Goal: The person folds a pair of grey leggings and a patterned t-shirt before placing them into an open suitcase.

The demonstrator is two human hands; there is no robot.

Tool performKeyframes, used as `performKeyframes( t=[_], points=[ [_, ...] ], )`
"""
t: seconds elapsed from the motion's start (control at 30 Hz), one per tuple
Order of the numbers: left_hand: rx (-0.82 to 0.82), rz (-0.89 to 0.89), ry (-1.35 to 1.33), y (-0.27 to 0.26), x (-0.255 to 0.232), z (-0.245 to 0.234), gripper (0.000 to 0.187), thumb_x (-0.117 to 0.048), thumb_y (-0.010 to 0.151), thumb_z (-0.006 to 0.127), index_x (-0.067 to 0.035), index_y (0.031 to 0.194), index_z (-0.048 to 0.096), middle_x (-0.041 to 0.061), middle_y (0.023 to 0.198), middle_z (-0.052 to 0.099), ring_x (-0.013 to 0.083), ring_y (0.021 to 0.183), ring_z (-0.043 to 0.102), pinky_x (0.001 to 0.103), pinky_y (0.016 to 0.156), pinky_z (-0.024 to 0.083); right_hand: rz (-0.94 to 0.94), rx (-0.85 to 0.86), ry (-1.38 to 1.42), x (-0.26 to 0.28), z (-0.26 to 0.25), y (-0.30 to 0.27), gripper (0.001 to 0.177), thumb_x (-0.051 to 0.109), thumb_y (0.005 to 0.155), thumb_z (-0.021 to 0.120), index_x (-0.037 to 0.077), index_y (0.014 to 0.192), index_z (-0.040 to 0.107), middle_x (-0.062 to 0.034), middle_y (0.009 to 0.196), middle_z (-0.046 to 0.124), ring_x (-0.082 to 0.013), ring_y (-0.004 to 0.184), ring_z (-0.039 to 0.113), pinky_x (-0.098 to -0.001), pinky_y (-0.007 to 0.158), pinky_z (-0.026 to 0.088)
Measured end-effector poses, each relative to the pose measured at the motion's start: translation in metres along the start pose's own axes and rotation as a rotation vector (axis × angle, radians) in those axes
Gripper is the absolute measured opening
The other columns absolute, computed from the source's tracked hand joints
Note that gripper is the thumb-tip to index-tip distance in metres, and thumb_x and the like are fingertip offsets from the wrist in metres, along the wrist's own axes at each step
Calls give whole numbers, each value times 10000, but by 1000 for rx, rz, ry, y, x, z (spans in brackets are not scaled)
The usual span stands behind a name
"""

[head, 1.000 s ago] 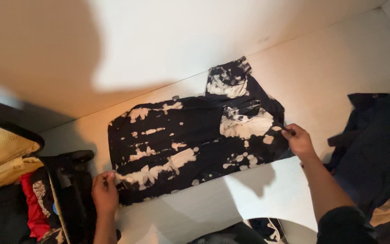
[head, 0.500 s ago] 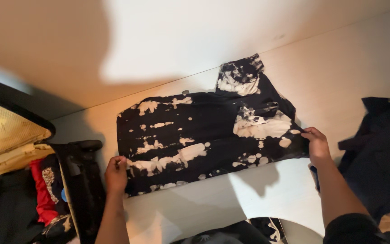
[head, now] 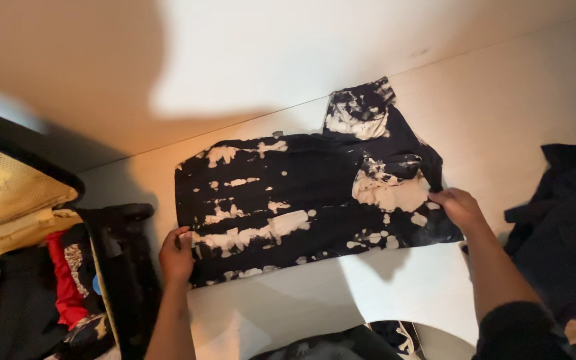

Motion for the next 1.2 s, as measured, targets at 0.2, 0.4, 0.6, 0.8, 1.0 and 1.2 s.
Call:
performKeyframes(
  t=[0.2,0.4,0.6,0.8,1.0,1.2],
  points=[
    [-75,210,17,5,-1,1,211,-197,1000,664,-82,1164,731,123,1052,751,210,959,693,349,870,525,-11,-25,-336,32,5,13,496,408,886,759,-30,1116,732,-185,894,769,-280,817,726,-389,776,551],
    [-228,264,-52,-8,-3,5,210,-196,1018,634,-51,1152,706,137,1089,741,257,1018,712,366,906,533,-76,-155,-250,29,1,8,494,435,940,721,15,1201,723,-188,963,757,-311,886,725,-410,812,547],
    [-383,476,59,-33,-37,3,158,-132,1043,610,-27,1117,702,168,1120,678,351,1004,662,419,867,527,-76,-224,-260,36,2,-3,455,471,987,676,56,1163,736,-212,992,745,-376,942,719,-447,866,544],
    [-400,449,32,-45,-55,-6,160,-103,1048,592,-47,1153,699,142,1117,669,332,963,675,396,818,544,-52,-248,-414,60,2,-23,437,499,990,657,94,1127,747,-217,1022,747,-429,979,692,-490,866,540],
    [-401,512,187,-50,-65,-6,296,-152,1044,660,-50,1319,626,206,1322,547,405,1257,508,491,1055,440,-117,-350,-560,74,5,-47,452,476,1031,608,68,1209,689,-232,1205,687,-434,1180,618,-516,978,502],
    [-230,585,540,-91,-58,25,650,-415,999,566,-118,1558,416,222,1616,311,453,1480,242,589,1192,216,-541,-337,-619,70,52,-111,718,476,990,543,71,1557,367,-238,1604,309,-471,1495,255,-662,1179,238]
  ],
)
Point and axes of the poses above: each hand's wrist, its own y-axis towards the middle knuckle, its own z-axis out of the palm, x = y × z, the point moved 7 cm from there along y, towards the middle knuckle
